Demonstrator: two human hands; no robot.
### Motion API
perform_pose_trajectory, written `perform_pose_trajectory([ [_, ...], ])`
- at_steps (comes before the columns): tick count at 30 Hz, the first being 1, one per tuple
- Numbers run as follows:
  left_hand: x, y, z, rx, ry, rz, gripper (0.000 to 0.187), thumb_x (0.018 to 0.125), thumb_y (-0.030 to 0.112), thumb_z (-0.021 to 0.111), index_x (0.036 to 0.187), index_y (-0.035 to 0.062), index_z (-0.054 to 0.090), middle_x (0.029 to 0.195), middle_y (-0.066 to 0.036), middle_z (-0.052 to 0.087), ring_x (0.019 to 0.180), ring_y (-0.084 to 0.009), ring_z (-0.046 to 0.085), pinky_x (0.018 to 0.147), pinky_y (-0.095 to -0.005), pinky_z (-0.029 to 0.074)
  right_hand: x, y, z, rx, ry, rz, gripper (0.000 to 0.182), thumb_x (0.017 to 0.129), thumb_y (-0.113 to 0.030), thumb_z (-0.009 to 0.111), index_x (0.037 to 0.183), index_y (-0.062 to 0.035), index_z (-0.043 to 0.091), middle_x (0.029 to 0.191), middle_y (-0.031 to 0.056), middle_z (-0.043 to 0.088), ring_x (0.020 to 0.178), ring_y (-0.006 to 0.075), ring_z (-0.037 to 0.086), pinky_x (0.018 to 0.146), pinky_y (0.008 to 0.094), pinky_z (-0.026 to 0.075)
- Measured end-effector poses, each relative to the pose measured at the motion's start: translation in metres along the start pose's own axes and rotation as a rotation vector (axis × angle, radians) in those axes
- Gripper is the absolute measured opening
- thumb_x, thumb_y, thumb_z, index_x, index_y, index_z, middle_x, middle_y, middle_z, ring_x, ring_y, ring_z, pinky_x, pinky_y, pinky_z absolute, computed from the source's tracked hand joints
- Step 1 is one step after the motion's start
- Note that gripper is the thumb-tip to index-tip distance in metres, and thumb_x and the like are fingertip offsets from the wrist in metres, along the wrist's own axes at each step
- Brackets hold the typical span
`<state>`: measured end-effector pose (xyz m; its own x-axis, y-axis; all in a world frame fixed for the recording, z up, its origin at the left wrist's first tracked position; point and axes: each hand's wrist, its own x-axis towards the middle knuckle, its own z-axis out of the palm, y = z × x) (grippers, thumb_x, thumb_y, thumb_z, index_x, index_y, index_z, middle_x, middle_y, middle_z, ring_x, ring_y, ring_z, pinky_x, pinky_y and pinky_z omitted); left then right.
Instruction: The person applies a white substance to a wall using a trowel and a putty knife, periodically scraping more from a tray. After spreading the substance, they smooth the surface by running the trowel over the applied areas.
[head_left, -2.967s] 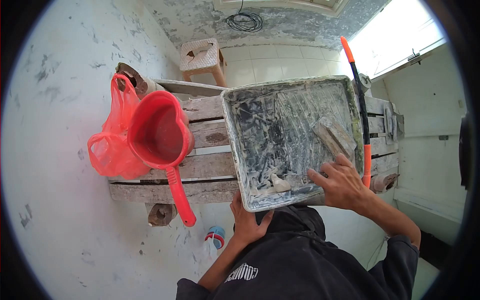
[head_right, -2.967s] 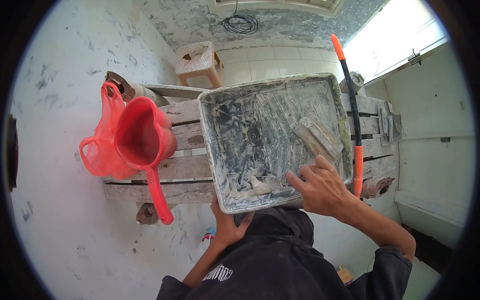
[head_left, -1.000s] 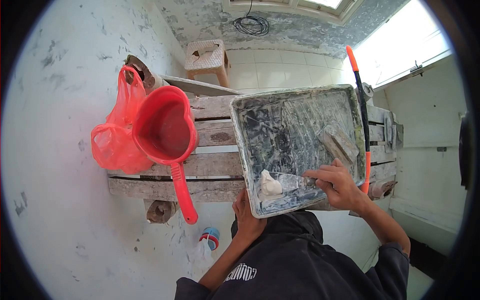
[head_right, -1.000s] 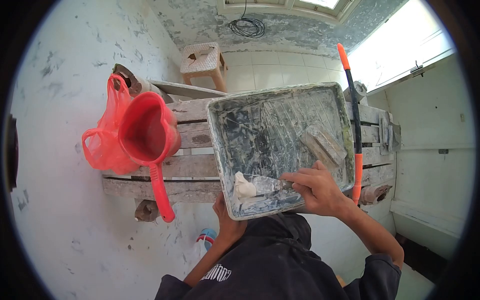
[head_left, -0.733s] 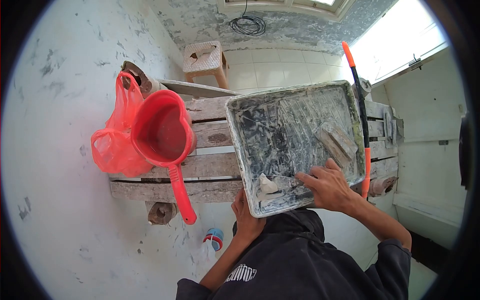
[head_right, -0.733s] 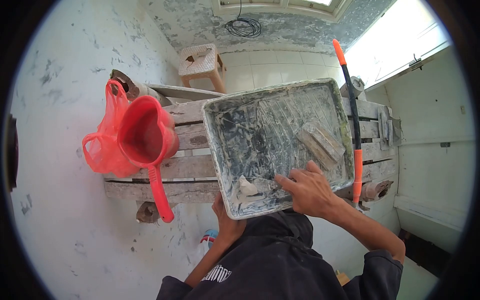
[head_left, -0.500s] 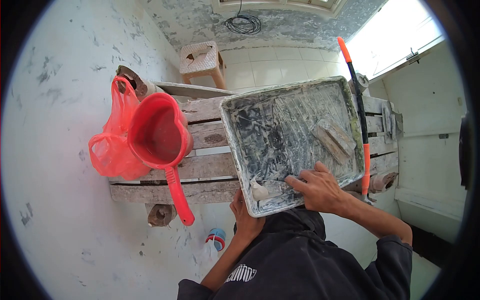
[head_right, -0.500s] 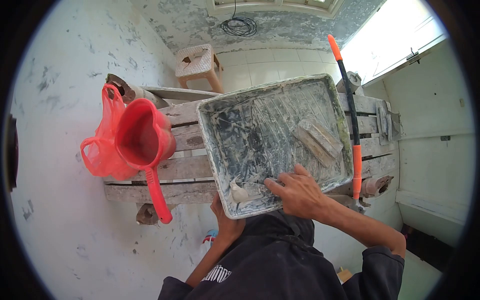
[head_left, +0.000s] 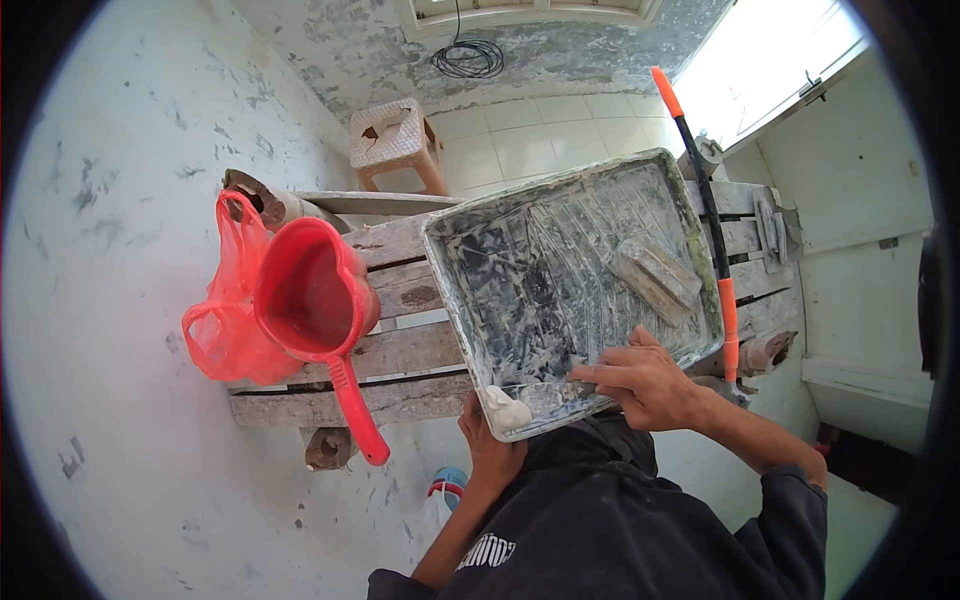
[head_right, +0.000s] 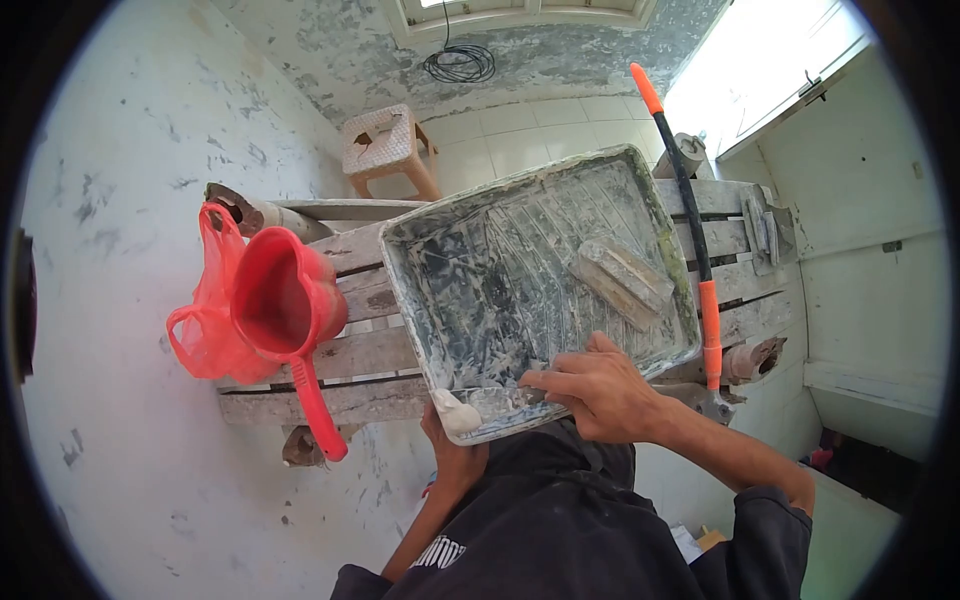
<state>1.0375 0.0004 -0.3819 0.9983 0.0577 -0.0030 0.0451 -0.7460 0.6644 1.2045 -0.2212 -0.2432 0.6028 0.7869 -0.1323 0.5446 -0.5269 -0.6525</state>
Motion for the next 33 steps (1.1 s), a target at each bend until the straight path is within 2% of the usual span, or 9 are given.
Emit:
perform_pose_trajectory([
  [2,-0.003,-0.002,-0.007,0.074,-0.060,0.053,0.063,0.084,0.013,0.073,0.137,-0.0058,0.047,0.148,-0.027,0.040,0.137,-0.0445,0.032,0.110,-0.0528,0.028,-0.008,-0.003,-0.019,0.045,0.030,-0.004,0.042,0.082,-0.006,0.067,0.123,-0.0126,0.069,0.074,0.0033,0.056,0.069,0.0227,0.052,0.073,0.0374,0.029],
  [4,-0.009,0.011,-0.025,-0.296,0.195,-0.134,0.060,0.085,0.013,0.070,0.136,-0.0077,0.046,0.144,-0.026,0.047,0.132,-0.0417,0.039,0.107,-0.0490,0.033,-0.025,-0.010,-0.048,0.138,0.100,0.093,0.043,0.081,-0.004,0.066,0.122,-0.0118,0.071,0.071,0.0026,0.052,0.067,0.0235,0.048,0.074,0.0368,0.028],
  [9,-0.008,0.031,-0.084,-0.363,0.482,0.198,0.052,0.083,0.007,0.062,0.133,-0.0037,0.051,0.124,-0.021,0.060,0.115,-0.0325,0.053,0.095,-0.0439,0.041,-0.100,-0.006,-0.084,0.216,0.496,0.176,0.032,0.091,-0.015,0.061,0.118,-0.0012,0.071,0.070,0.0017,0.049,0.063,0.0152,0.042,0.066,0.0325,0.030],
  [13,0.129,0.127,-0.103,-0.158,-0.071,0.503,0.031,0.084,0.006,0.069,0.114,0.0082,0.067,0.114,-0.011,0.063,0.113,-0.0300,0.057,0.092,-0.0430,0.045,-0.149,0.003,-0.071,0.503,0.983,0.410,0.041,0.101,-0.027,0.057,0.121,0.0068,0.068,0.070,-0.0035,0.048,0.062,0.0062,0.038,0.057,0.0242,0.028],
  [19,0.243,0.181,-0.010,0.189,-0.016,0.895,0.031,0.084,0.020,0.075,0.114,0.0130,0.069,0.115,-0.005,0.064,0.117,-0.0245,0.057,0.095,-0.0392,0.046,-0.169,0.013,-0.052,0.777,1.173,0.408,0.043,0.103,-0.028,0.056,0.124,0.0086,0.066,0.075,-0.0001,0.059,0.062,0.0060,0.044,0.058,0.0217,0.033],
  [21,0.250,0.178,-0.001,0.305,-0.305,0.867,0.033,0.084,0.024,0.075,0.114,0.0131,0.067,0.114,-0.005,0.063,0.116,-0.0235,0.057,0.097,-0.0385,0.045,-0.170,0.014,-0.045,0.860,1.155,0.377,0.042,0.103,-0.026,0.057,0.125,0.0087,0.066,0.075,0.0029,0.062,0.063,0.0076,0.049,0.060,0.0227,0.036],
  [27,0.241,0.166,0.006,0.330,-0.119,1.035,0.028,0.086,0.020,0.072,0.112,0.0101,0.066,0.108,-0.006,0.064,0.109,-0.0249,0.060,0.094,-0.0387,0.046,-0.158,0.024,-0.036,0.980,1.119,0.281,0.041,0.104,-0.025,0.055,0.125,0.0079,0.066,0.076,0.0037,0.062,0.063,0.0080,0.048,0.059,0.0236,0.035],
  [31,0.223,0.172,-0.018,0.080,-0.051,0.752,0.022,0.094,0.016,0.066,0.114,0.0075,0.063,0.105,-0.006,0.065,0.100,-0.0240,0.064,0.088,-0.0399,0.049,-0.152,0.026,-0.039,1.003,1.003,0.264,0.045,0.102,-0.029,0.057,0.127,0.0091,0.063,0.085,0.0084,0.066,0.070,0.0114,0.056,0.062,0.0252,0.040],
  [33,0.203,0.166,-0.036,-0.804,-0.297,-0.008,0.023,0.103,0.016,0.056,0.122,0.0042,0.060,0.109,-0.006,0.066,0.096,-0.0212,0.067,0.085,-0.0371,0.053,-0.144,0.020,-0.044,0.989,0.966,0.223,0.045,0.103,-0.029,0.056,0.126,0.0091,0.063,0.085,0.0079,0.066,0.069,0.0109,0.055,0.062,0.0250,0.040],
])
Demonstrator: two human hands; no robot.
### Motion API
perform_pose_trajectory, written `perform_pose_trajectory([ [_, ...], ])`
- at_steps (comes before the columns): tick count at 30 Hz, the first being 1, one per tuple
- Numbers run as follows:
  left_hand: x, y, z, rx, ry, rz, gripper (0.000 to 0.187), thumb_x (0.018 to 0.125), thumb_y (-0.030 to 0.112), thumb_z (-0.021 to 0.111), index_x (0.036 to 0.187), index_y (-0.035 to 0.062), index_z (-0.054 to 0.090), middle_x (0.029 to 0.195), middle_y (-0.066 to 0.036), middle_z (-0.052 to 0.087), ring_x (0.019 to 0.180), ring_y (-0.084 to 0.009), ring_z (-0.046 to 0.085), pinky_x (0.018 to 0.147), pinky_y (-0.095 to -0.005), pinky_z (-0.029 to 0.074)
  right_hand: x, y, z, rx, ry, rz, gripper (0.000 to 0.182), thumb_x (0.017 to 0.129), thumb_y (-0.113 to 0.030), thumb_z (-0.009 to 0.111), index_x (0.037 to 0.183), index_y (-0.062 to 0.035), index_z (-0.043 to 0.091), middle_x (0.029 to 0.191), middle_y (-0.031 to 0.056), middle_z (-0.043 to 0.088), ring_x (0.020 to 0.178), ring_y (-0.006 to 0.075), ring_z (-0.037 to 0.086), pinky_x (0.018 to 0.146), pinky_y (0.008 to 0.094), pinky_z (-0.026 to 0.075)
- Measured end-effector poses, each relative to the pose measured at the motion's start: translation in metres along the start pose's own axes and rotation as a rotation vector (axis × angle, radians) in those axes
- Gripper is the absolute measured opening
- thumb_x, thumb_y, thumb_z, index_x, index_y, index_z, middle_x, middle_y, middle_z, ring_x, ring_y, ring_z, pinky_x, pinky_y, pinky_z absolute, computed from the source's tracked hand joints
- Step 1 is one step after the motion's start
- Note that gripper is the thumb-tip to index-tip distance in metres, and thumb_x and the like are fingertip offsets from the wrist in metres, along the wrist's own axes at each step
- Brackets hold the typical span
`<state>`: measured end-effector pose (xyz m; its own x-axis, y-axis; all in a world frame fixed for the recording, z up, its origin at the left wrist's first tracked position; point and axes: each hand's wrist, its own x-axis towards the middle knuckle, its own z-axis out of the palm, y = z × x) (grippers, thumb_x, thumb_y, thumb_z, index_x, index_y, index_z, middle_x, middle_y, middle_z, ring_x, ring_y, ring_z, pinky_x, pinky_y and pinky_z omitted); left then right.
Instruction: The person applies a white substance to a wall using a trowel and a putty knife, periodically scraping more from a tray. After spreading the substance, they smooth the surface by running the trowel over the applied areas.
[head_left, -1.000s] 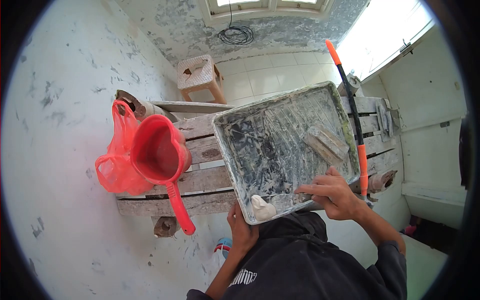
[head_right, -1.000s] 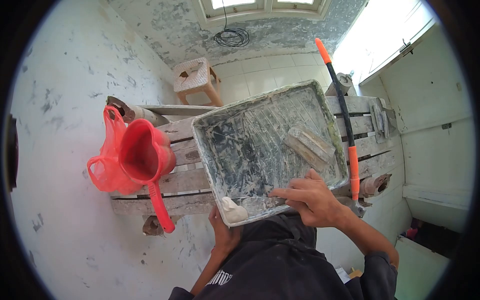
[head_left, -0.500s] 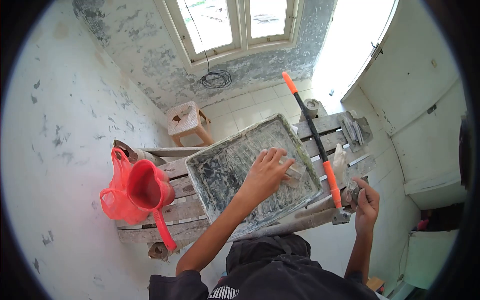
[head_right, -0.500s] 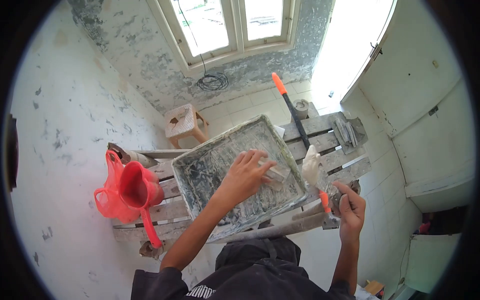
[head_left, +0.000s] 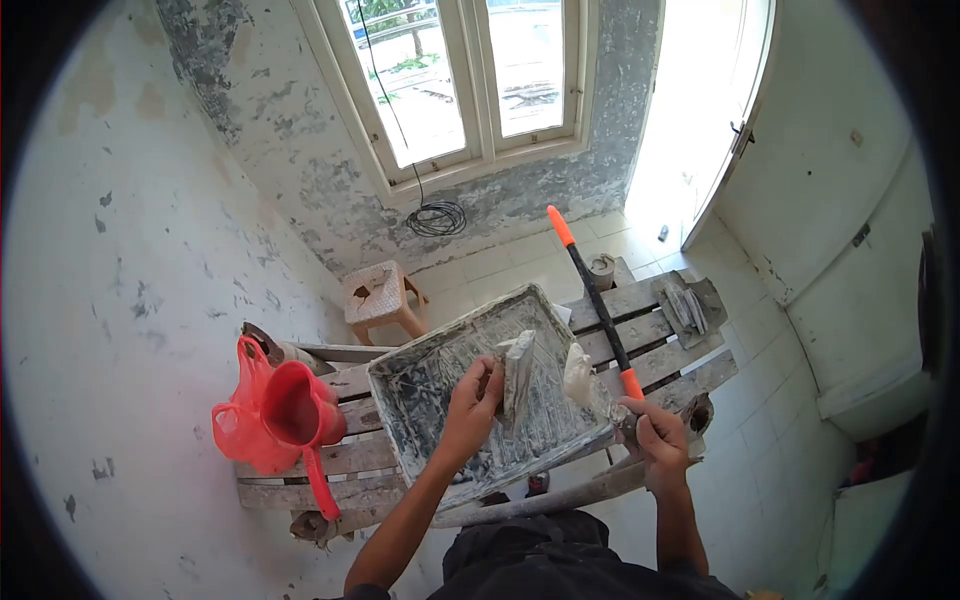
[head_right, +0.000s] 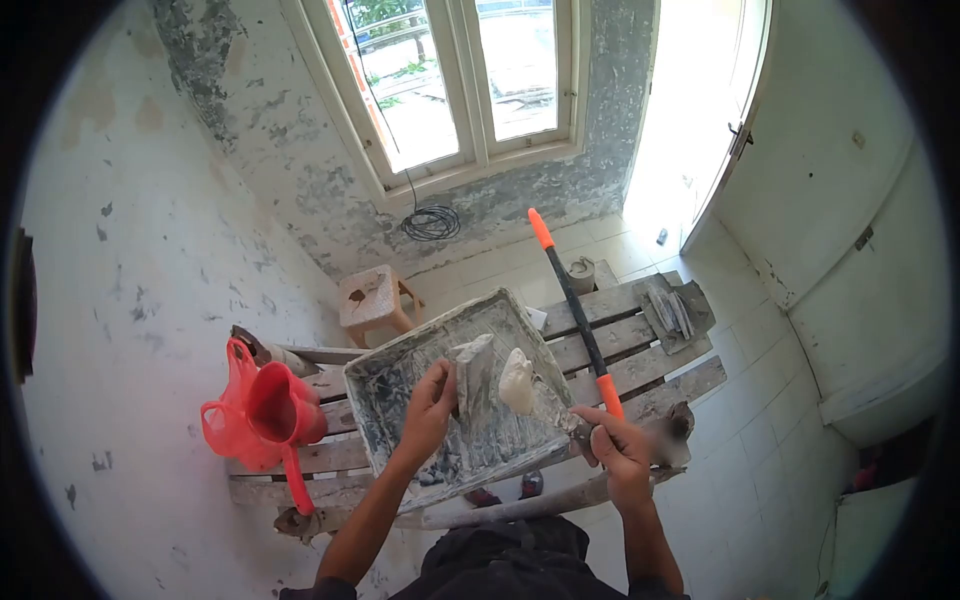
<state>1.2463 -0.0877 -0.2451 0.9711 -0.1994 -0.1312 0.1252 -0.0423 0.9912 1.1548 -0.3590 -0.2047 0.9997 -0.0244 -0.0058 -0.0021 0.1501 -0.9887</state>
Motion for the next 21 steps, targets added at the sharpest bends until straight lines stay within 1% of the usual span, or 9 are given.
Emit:
perform_pose_trajectory([
  [1,-0.014,0.005,-0.002,-0.004,0.008,0.002,0.023,0.103,0.016,0.056,0.122,0.0042,0.060,0.109,-0.006,0.066,0.096,-0.0212,0.067,0.085,-0.0371,0.053,0.001,-0.002,0.005,-0.005,-0.045,-0.012,0.046,0.103,-0.030,0.056,0.126,0.0090,0.063,0.084,0.0073,0.066,0.068,0.0105,0.054,0.062,0.0249,0.040],
  [2,-0.029,0.011,-0.004,-0.349,0.076,-0.152,0.026,0.105,0.017,0.050,0.126,0.0030,0.058,0.114,-0.008,0.066,0.099,-0.0218,0.068,0.087,-0.0371,0.055,0.005,0.002,0.009,-0.044,-0.099,-0.043,0.042,0.105,-0.028,0.055,0.130,0.0044,0.062,0.076,-0.0006,0.058,0.065,0.0071,0.047,0.060,0.0228,0.035],
  [4,-0.060,0.020,-0.005,-0.860,0.156,-0.369,0.038,0.103,0.023,0.044,0.131,0.0010,0.058,0.125,-0.012,0.067,0.112,-0.0273,0.067,0.103,-0.0425,0.052,0.010,-0.001,0.032,-0.077,-0.141,-0.053,0.041,0.105,-0.027,0.055,0.130,0.0037,0.061,0.080,-0.0008,0.058,0.066,0.0067,0.047,0.061,0.0225,0.035],
  [7,-0.091,0.022,0.001,-1.078,0.311,-0.490,0.041,0.104,0.027,0.041,0.132,0.0021,0.056,0.126,-0.013,0.066,0.114,-0.0288,0.066,0.101,-0.0453,0.053,0.016,0.002,0.057,-0.133,-0.253,-0.068,0.033,0.102,-0.016,0.057,0.129,0.0018,0.058,0.096,0.0039,0.063,0.075,0.0098,0.054,0.068,0.0240,0.042],
  [9,-0.102,0.007,0.001,-1.120,0.380,-0.472,0.042,0.104,0.029,0.040,0.134,0.0027,0.055,0.129,-0.014,0.065,0.118,-0.0301,0.064,0.101,-0.0491,0.052,0.021,0.002,0.079,-0.301,-0.265,-0.330,0.031,0.096,-0.005,0.057,0.126,0.0016,0.059,0.102,0.0109,0.064,0.084,0.0176,0.061,0.075,0.0282,0.047],
  [13,-0.121,0.010,-0.001,-1.247,0.400,-0.432,0.044,0.105,0.034,0.040,0.132,0.0030,0.057,0.127,-0.015,0.065,0.116,-0.0313,0.064,0.100,-0.0518,0.051,0.028,0.000,0.104,-0.379,-0.288,-0.510,0.038,0.082,0.011,0.061,0.119,0.0006,0.061,0.103,0.0160,0.062,0.092,0.0298,0.063,0.081,0.0358,0.051],
  [16,-0.130,-0.002,-0.007,-1.385,0.359,-0.388,0.043,0.105,0.033,0.040,0.131,0.0034,0.058,0.127,-0.016,0.065,0.115,-0.0316,0.064,0.100,-0.0505,0.052,0.035,0.007,0.111,-0.470,-0.266,-0.698,0.043,0.076,0.017,0.063,0.115,-0.0023,0.063,0.102,0.0154,0.061,0.090,0.0300,0.062,0.077,0.0371,0.051],
  [18,-0.135,-0.013,-0.013,-1.623,-0.007,-0.136,0.045,0.105,0.032,0.038,0.132,0.0035,0.058,0.127,-0.016,0.065,0.115,-0.0318,0.064,0.100,-0.0499,0.052,0.035,0.020,0.112,-0.491,-0.253,-0.751,0.044,0.075,0.017,0.064,0.114,-0.0044,0.064,0.100,0.0150,0.060,0.089,0.0293,0.061,0.075,0.0370,0.051],
  [21,-0.139,-0.012,-0.017,-1.614,-0.029,-0.122,0.047,0.104,0.032,0.035,0.134,0.0030,0.057,0.129,-0.016,0.065,0.118,-0.0320,0.063,0.102,-0.0491,0.051,0.032,0.037,0.111,-0.508,-0.209,-0.828,0.044,0.075,0.017,0.065,0.112,-0.0078,0.066,0.099,0.0146,0.059,0.087,0.0286,0.060,0.072,0.0372,0.050],
])
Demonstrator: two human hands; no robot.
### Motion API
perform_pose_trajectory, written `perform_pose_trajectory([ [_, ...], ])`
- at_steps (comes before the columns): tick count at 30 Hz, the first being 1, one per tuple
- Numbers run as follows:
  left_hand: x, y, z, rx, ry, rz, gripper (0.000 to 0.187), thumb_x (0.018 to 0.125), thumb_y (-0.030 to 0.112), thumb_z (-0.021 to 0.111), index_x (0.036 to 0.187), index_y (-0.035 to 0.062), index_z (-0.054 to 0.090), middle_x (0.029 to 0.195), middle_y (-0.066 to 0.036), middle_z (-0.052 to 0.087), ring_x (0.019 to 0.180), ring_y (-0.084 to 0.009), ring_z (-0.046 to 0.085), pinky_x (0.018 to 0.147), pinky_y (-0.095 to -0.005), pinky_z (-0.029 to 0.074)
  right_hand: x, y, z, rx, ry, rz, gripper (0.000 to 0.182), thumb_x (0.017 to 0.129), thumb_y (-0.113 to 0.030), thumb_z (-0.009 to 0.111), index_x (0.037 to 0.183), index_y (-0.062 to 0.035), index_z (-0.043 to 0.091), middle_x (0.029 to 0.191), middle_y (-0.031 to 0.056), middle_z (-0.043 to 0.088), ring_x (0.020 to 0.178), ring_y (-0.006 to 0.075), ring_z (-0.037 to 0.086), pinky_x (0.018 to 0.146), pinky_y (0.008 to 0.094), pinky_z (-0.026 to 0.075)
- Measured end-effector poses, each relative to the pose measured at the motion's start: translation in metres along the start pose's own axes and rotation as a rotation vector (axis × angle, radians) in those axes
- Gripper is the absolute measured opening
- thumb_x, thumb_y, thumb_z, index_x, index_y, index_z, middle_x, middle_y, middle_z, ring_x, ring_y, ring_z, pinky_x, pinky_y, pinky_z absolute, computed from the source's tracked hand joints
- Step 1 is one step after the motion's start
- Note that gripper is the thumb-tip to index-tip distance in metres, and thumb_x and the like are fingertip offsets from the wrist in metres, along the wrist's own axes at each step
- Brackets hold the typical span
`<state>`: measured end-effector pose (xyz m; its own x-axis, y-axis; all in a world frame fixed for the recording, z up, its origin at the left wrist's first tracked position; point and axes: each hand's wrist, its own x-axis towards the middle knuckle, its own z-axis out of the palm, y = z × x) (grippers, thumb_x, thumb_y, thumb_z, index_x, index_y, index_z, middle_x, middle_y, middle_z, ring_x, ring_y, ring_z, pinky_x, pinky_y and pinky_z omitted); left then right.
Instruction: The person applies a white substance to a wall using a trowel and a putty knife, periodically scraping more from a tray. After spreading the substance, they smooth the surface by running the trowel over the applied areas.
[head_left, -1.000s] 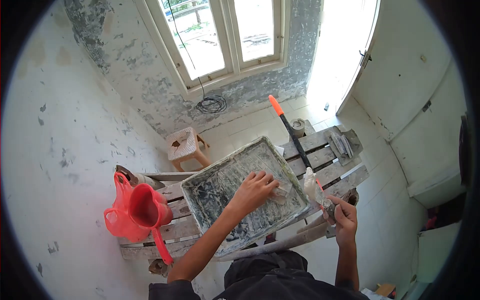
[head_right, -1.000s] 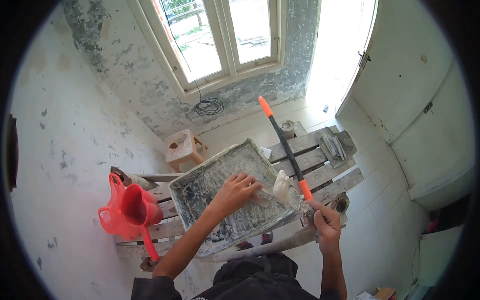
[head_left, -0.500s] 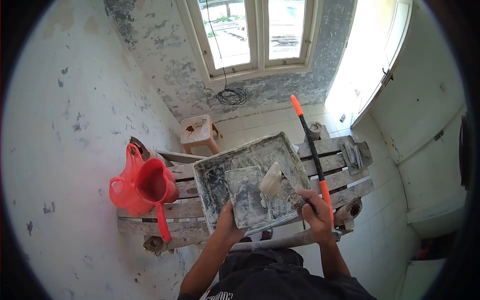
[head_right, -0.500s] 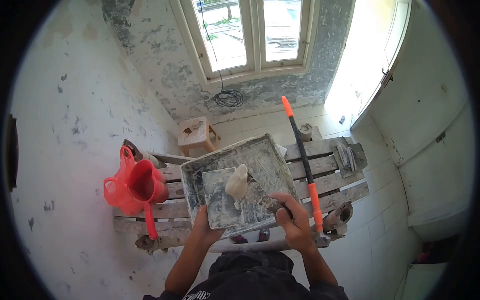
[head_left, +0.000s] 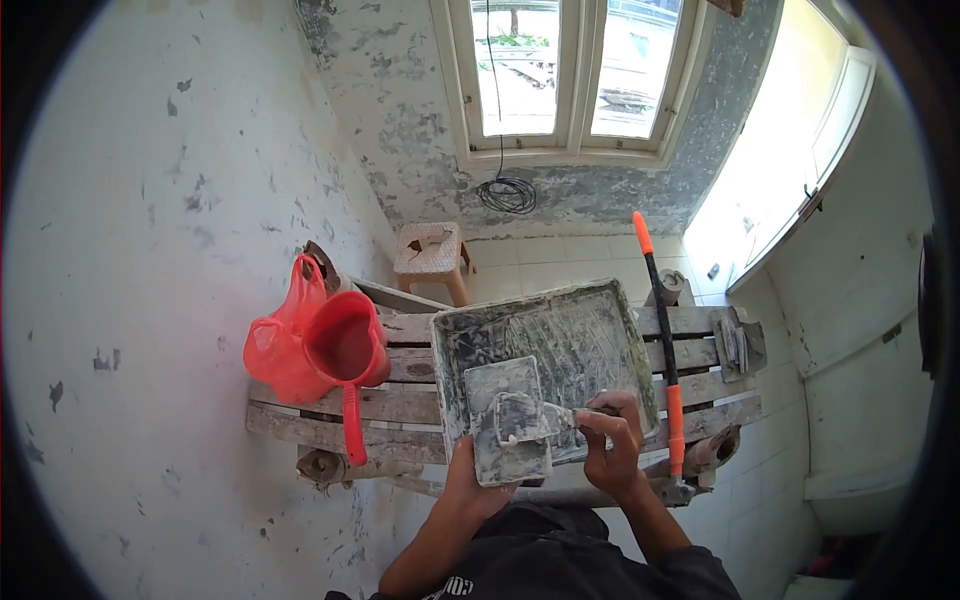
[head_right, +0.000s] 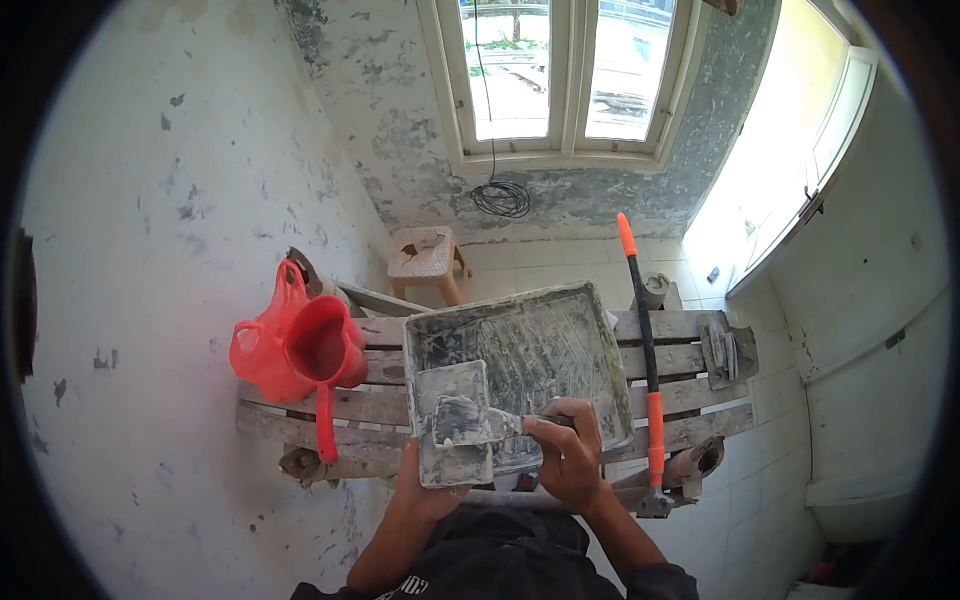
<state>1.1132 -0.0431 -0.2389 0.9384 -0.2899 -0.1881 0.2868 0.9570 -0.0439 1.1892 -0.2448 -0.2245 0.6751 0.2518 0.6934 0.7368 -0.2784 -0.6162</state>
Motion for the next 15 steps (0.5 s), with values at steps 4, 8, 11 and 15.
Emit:
perform_pose_trajectory([
  [4,-0.003,-0.003,0.016,0.000,0.075,-0.012,0.050,0.105,0.034,0.033,0.136,0.0030,0.056,0.130,-0.016,0.065,0.118,-0.0321,0.064,0.103,-0.0492,0.051,-0.019,0.008,-0.003,-0.021,0.028,-0.026,0.041,0.078,0.015,0.066,0.110,-0.0103,0.066,0.100,0.0158,0.058,0.087,0.0297,0.059,0.071,0.0386,0.049],
  [8,-0.003,-0.004,0.015,0.161,0.342,0.007,0.051,0.105,0.036,0.033,0.138,0.0044,0.056,0.133,-0.016,0.063,0.119,-0.0324,0.063,0.103,-0.0506,0.051,-0.026,0.015,-0.013,-0.051,0.030,-0.075,0.041,0.079,0.014,0.065,0.111,-0.0113,0.066,0.100,0.0163,0.057,0.086,0.0296,0.058,0.071,0.0386,0.048],
  [11,-0.008,0.006,0.004,-0.035,0.003,-0.011,0.052,0.106,0.038,0.033,0.139,0.0051,0.055,0.134,-0.015,0.063,0.120,-0.0324,0.063,0.104,-0.0513,0.051,-0.033,0.020,-0.022,-0.053,0.059,-0.024,0.042,0.078,0.015,0.064,0.111,-0.0128,0.066,0.100,0.0162,0.057,0.085,0.0289,0.057,0.071,0.0384,0.048],
  [15,-0.011,0.014,0.003,-0.027,0.068,0.112,0.053,0.106,0.040,0.033,0.140,0.0056,0.054,0.133,-0.015,0.063,0.120,-0.0326,0.063,0.104,-0.0517,0.050,-0.035,0.020,-0.033,-0.161,0.025,-0.002,0.033,0.086,0.007,0.062,0.116,-0.0069,0.058,0.102,0.0147,0.056,0.087,0.0243,0.055,0.073,0.0348,0.046],
])
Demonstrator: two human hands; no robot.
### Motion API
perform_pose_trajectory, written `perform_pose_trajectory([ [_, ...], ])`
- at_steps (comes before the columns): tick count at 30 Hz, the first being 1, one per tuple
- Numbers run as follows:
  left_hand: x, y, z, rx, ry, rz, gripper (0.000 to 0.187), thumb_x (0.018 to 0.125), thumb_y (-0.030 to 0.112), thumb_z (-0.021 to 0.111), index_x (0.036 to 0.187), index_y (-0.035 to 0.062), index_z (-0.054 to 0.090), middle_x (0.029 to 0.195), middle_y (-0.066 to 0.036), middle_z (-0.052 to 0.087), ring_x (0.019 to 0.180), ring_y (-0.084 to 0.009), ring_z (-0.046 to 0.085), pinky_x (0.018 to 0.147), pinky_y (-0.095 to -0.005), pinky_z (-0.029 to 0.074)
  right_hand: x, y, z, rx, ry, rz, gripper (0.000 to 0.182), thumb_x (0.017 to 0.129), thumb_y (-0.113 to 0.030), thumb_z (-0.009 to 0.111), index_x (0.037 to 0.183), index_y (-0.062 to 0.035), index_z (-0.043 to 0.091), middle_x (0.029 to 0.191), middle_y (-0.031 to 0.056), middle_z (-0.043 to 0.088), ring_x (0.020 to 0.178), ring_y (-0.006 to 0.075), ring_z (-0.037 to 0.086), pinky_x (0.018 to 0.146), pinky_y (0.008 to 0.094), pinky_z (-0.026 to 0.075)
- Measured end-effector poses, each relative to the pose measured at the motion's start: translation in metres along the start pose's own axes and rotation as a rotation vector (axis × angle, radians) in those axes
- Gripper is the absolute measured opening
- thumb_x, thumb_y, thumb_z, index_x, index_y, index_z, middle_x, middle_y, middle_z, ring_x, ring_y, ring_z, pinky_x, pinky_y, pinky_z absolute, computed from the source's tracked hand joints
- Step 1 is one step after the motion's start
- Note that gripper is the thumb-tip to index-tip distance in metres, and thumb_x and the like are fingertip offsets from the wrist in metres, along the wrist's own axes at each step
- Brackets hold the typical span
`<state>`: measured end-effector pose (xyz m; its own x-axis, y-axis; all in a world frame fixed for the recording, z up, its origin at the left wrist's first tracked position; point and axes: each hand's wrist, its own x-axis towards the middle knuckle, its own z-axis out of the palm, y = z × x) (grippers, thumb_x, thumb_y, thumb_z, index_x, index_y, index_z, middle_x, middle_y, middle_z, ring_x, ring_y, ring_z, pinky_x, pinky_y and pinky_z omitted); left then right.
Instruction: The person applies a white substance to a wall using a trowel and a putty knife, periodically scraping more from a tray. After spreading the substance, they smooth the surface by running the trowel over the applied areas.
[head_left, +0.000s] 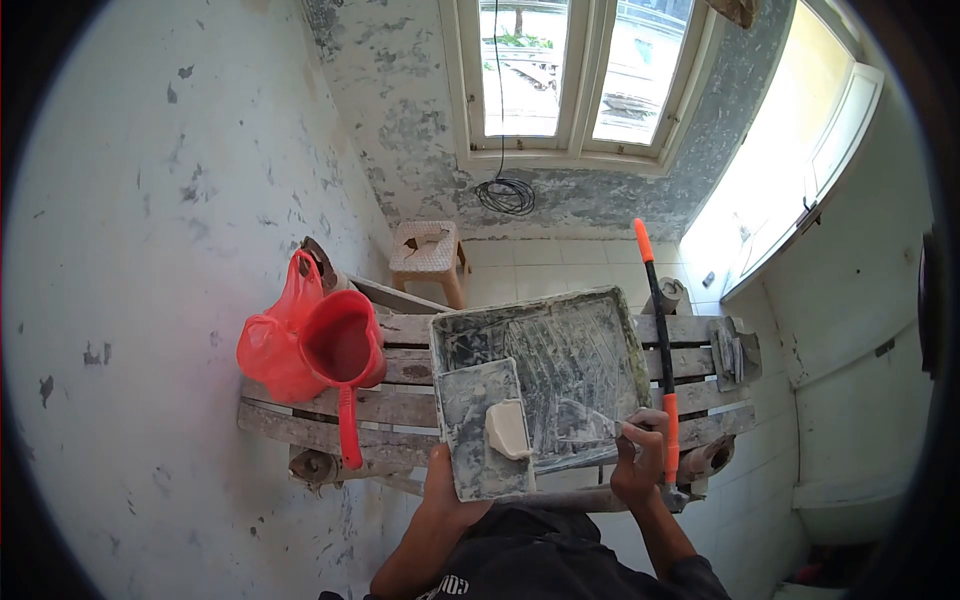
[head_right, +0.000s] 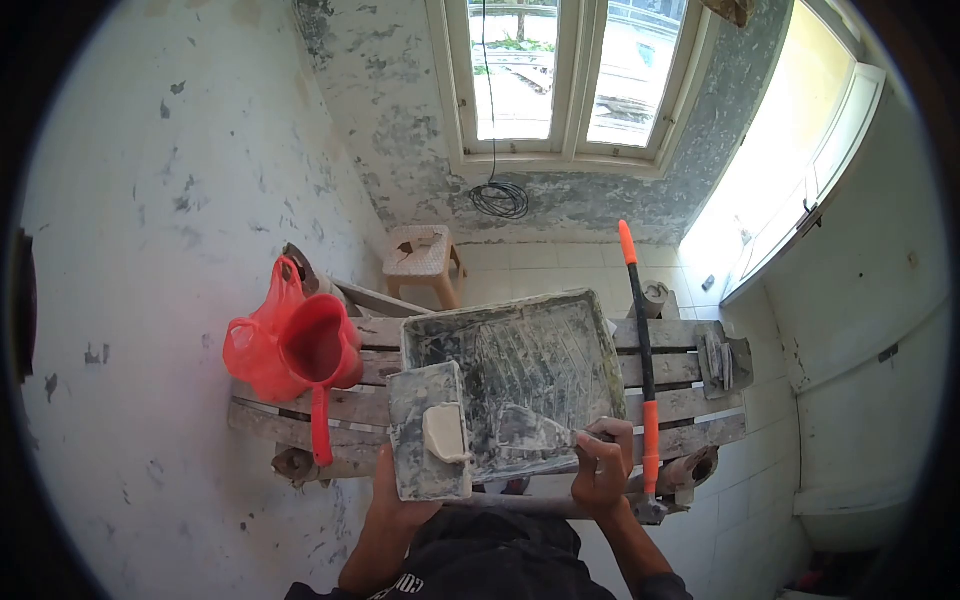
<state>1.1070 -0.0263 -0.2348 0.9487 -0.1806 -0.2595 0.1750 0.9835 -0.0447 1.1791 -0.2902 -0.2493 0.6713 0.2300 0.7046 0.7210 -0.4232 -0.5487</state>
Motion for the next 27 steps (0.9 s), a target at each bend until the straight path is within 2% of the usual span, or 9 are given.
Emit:
perform_pose_trajectory([
  [5,-0.001,0.006,-0.003,0.065,0.073,0.073,0.051,0.105,0.038,0.036,0.140,0.0048,0.054,0.131,-0.016,0.064,0.117,-0.0325,0.064,0.101,-0.0512,0.052,0.019,-0.026,-0.015,0.437,0.006,0.430,0.027,0.096,-0.011,0.059,0.119,-0.0013,0.051,0.102,0.0116,0.058,0.084,0.0169,0.054,0.072,0.0295,0.045],
  [7,0.000,0.007,0.000,0.064,0.098,0.054,0.050,0.105,0.038,0.038,0.139,0.0043,0.054,0.130,-0.017,0.064,0.116,-0.0322,0.065,0.100,-0.0499,0.054,0.028,-0.036,-0.019,1.046,-0.177,0.849,0.029,0.097,-0.020,0.058,0.119,-0.0023,0.052,0.094,0.0105,0.060,0.076,0.0143,0.053,0.067,0.0269,0.043],
  [16,0.007,0.004,0.007,0.042,0.251,0.117,0.048,0.104,0.037,0.045,0.134,0.0003,0.054,0.118,-0.021,0.060,0.105,-0.0340,0.061,0.086,-0.0482,0.059,0.010,-0.044,0.015,1.703,-0.321,1.217,0.041,0.099,-0.036,0.056,0.120,-0.0005,0.054,0.087,0.0070,0.060,0.068,0.0093,0.049,0.059,0.0245,0.036],
  [18,0.000,0.009,0.005,0.086,0.209,0.170,0.053,0.102,0.043,0.050,0.132,-0.0005,0.054,0.120,-0.019,0.058,0.101,-0.0305,0.057,0.081,-0.0437,0.056,0.019,-0.049,0.013,1.498,-0.381,1.166,0.041,0.102,-0.036,0.053,0.117,0.0016,0.056,0.084,0.0045,0.060,0.067,0.0080,0.049,0.059,0.0251,0.036],
  [21,-0.032,0.021,-0.023,0.284,0.154,0.372,0.063,0.098,0.053,0.054,0.130,-0.0016,0.054,0.117,-0.016,0.056,0.096,-0.0260,0.053,0.076,-0.0378,0.047,0.039,-0.033,0.002,0.745,-0.462,0.814,0.035,0.106,-0.030,0.052,0.104,0.0026,0.064,0.078,0.0000,0.059,0.067,0.0070,0.050,0.061,0.0247,0.039],
  [22,-0.043,0.025,-0.034,0.373,0.229,0.435,0.071,0.092,0.061,0.059,0.127,-0.0017,0.055,0.110,-0.013,0.056,0.093,-0.0235,0.052,0.076,-0.0353,0.041,0.053,-0.030,-0.008,0.460,-0.546,0.774,0.020,0.100,-0.020,0.061,0.106,-0.0008,0.066,0.081,0.0034,0.063,0.070,0.0127,0.057,0.065,0.0297,0.043],
  [23,-0.053,0.030,-0.046,0.377,0.250,0.426,0.071,0.092,0.061,0.059,0.127,-0.0017,0.055,0.110,-0.013,0.056,0.093,-0.0235,0.052,0.076,-0.0353,0.041,0.061,-0.023,-0.005,0.466,-0.548,0.796,0.020,0.100,-0.020,0.061,0.106,-0.0008,0.066,0.081,0.0034,0.063,0.070,0.0127,0.057,0.065,0.0297,0.043],
  [25,-0.067,0.037,-0.069,0.520,0.298,0.468,0.074,0.090,0.063,0.058,0.124,-0.0021,0.056,0.104,-0.011,0.055,0.092,-0.0233,0.052,0.074,-0.0357,0.040,0.075,-0.011,0.003,-0.058,-0.602,0.233,0.017,0.091,-0.012,0.068,0.106,-0.0043,0.068,0.084,0.0083,0.065,0.076,0.0224,0.062,0.070,0.0374,0.046],
  [27,-0.075,0.039,-0.089,0.452,0.395,0.441,0.075,0.089,0.065,0.056,0.125,-0.0018,0.058,0.106,-0.012,0.057,0.094,-0.0255,0.054,0.079,-0.0395,0.044,0.081,-0.008,0.012,-0.169,-0.750,0.209,0.018,0.087,-0.011,0.070,0.104,-0.0053,0.069,0.086,0.0102,0.064,0.079,0.0263,0.063,0.074,0.0410,0.047],
])
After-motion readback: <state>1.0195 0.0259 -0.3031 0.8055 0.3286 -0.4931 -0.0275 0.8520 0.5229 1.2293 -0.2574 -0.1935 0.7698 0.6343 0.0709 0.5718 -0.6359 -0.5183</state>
